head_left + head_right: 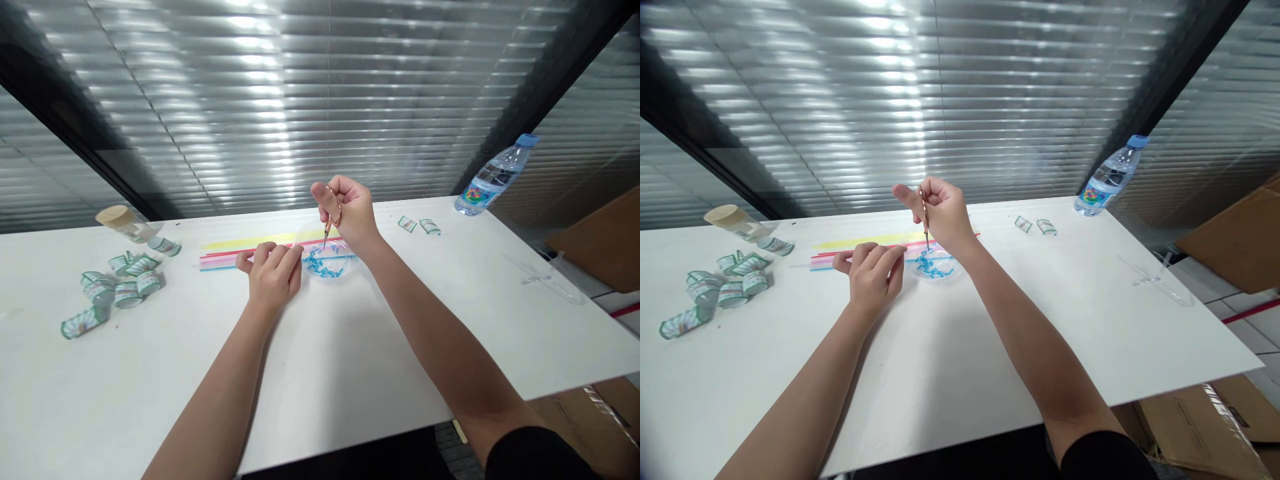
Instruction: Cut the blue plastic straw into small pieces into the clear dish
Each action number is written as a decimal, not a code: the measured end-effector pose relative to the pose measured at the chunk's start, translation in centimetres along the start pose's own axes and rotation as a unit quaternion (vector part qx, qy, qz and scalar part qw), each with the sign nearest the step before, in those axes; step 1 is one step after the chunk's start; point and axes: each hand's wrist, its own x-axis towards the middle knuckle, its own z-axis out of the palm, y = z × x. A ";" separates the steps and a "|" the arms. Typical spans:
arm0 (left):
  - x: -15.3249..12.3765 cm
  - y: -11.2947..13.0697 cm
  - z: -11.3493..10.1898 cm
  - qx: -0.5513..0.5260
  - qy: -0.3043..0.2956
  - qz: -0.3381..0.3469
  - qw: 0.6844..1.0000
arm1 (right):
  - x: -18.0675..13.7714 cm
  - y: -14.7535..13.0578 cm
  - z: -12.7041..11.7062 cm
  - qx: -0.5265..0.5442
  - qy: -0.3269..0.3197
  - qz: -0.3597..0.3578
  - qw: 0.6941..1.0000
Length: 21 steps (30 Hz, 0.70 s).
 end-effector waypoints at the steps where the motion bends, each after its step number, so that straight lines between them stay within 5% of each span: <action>1: 0.0 0.0 0.0 0.000 0.001 0.000 1.000 | 0.0 -0.1 -0.1 -0.002 0.001 -0.004 1.000; 21: 0.1 0.1 -0.1 -0.006 0.002 0.007 1.000 | -0.4 0.4 0.6 0.018 -0.038 0.004 0.999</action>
